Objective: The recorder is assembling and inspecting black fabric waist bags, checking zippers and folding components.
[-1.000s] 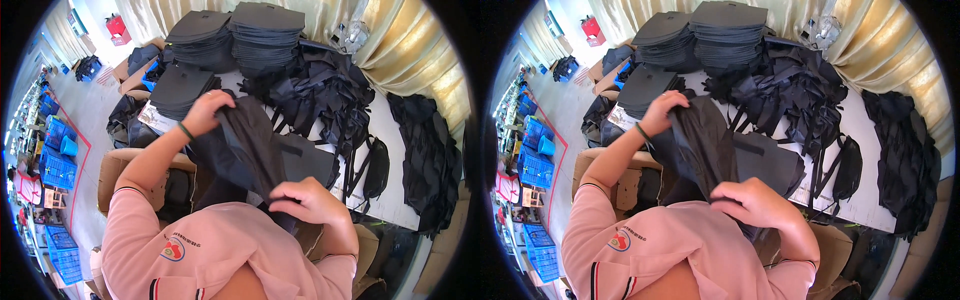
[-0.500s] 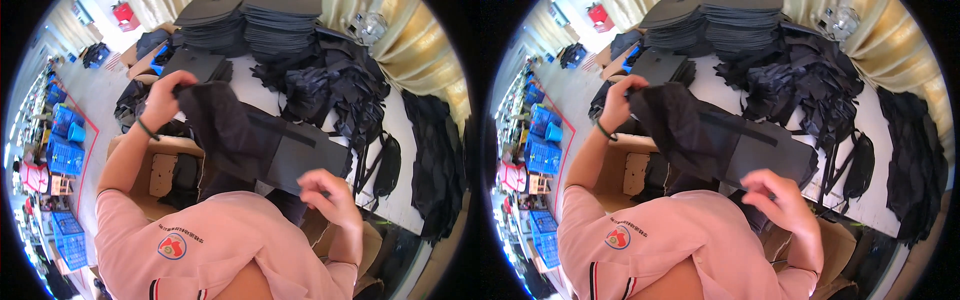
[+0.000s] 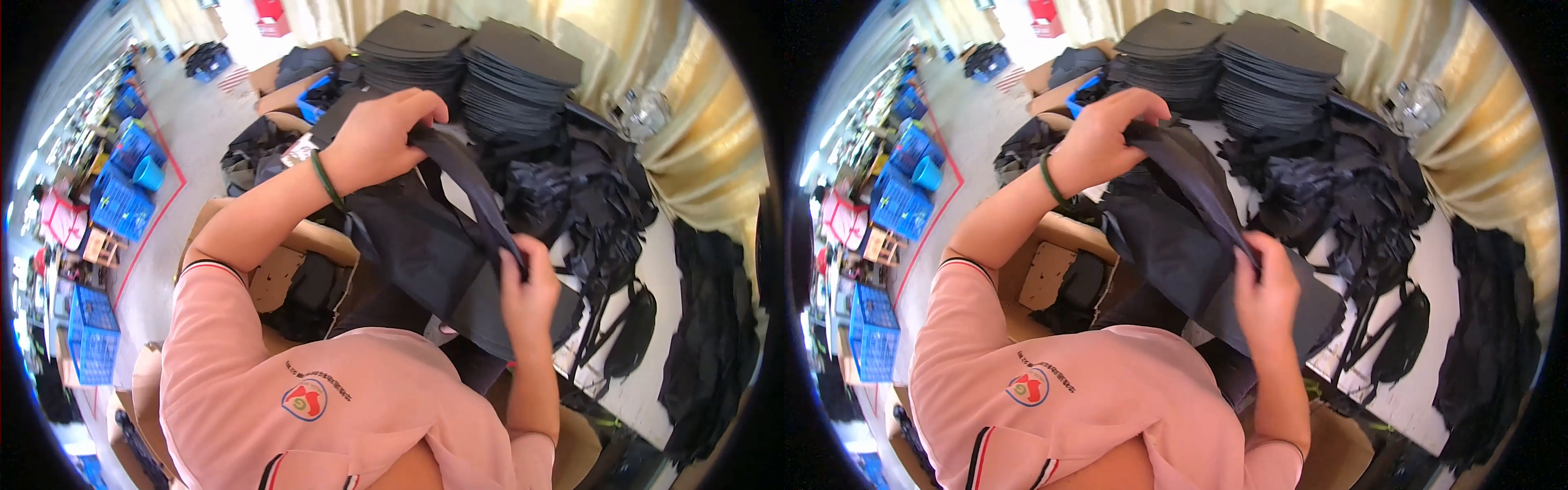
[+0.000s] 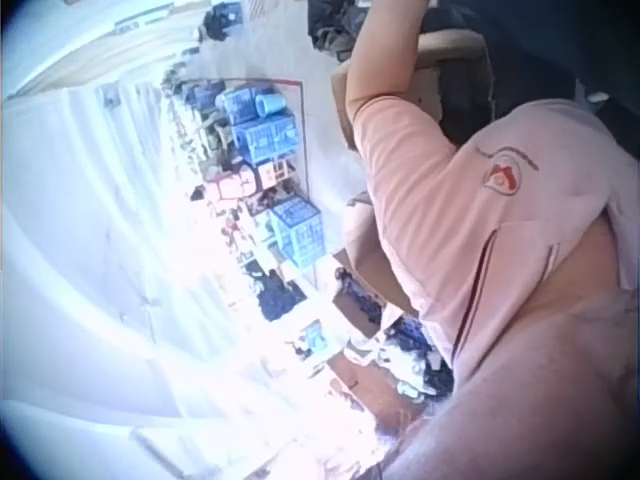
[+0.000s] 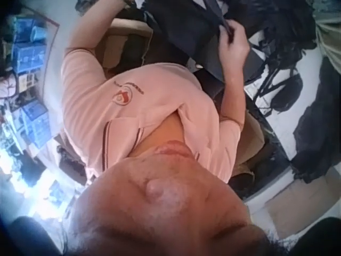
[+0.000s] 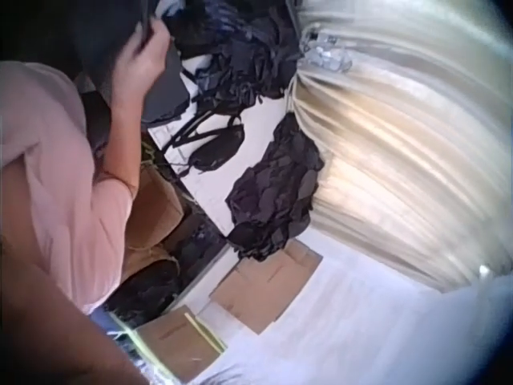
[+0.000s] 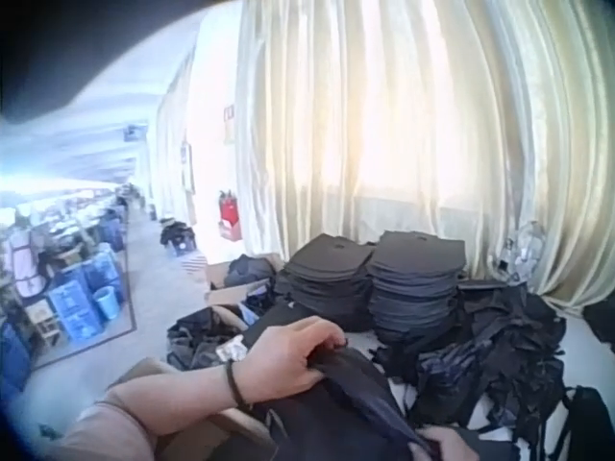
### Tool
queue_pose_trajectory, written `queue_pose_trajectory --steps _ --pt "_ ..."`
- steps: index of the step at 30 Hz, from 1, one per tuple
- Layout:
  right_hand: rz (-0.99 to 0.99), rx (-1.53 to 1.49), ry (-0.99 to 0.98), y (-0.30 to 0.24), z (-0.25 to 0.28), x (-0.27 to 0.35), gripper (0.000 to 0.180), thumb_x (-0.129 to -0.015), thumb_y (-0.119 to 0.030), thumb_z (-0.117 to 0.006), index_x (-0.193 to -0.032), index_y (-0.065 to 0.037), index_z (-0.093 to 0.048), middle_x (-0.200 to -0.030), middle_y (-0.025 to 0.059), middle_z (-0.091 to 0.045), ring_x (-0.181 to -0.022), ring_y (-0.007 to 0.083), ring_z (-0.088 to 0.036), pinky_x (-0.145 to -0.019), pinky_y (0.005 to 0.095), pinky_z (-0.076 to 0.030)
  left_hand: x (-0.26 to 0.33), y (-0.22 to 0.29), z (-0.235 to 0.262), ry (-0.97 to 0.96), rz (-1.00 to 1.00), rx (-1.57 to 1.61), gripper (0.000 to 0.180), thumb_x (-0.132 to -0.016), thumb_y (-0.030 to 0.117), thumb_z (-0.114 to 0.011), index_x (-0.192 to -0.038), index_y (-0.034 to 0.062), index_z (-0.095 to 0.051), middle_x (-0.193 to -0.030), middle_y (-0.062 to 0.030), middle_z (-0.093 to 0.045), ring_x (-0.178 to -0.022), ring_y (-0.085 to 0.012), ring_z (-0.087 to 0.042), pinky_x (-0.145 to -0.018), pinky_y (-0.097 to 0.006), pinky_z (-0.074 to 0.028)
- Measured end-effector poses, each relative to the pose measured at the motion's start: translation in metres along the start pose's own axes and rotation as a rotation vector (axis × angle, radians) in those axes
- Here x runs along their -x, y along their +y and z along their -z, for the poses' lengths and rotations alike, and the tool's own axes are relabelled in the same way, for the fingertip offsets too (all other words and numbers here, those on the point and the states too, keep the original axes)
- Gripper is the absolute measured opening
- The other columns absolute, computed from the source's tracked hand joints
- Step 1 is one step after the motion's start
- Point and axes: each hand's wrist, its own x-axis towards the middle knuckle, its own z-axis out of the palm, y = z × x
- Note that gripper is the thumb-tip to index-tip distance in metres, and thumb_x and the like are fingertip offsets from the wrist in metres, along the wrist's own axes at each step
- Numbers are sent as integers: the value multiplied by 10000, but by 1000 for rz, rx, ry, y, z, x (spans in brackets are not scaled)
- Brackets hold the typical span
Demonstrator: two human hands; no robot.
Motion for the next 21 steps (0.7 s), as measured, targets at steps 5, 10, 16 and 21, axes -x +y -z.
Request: queue_pose_trajectory --steps 5,10,16,21 --pt "-79 -38 -335 3 67 31 181 -787 -12 -743 -913 -5 -614 -747 122 -647 -638 204 -610 -636 285 -491 53 -35 4 -125 150 -83 334 -654 -53 -674 -956 61 -585 -912 -98 -625 -869 -313 -635 -751 -379 -513" --pt "-386 -238 -831 5 113 45 249 -757 3 -756 -977 -2 -640 -825 95 -682 -708 165 -639 -663 274 -495 92 -65 18 -302 220 -113 294 -647 -39 -643 -915 62 -578 -886 -120 -623 -908 -344 -614 -780 -417 -489" --pt "-429 -138 -885 32 135 36 339 -766 -38 -750 -1076 3 -621 -857 71 -655 -766 121 -601 -709 264 -485 115 -120 44 -805 511 142 221 -752 -7 -678 -965 -10 -620 -826 -149 -671 -763 -233 -673 -699 -338 -514" --pt "-561 69 -696 102 121 36 205 -784 -53 -736 -900 21 -584 -695 37 -602 -673 113 -555 -627 285 -459 117 -157 2 -947 911 597 138 -844 60 -696 -880 -20 -589 -780 -103 -672 -674 -153 -682 -599 -274 -533"
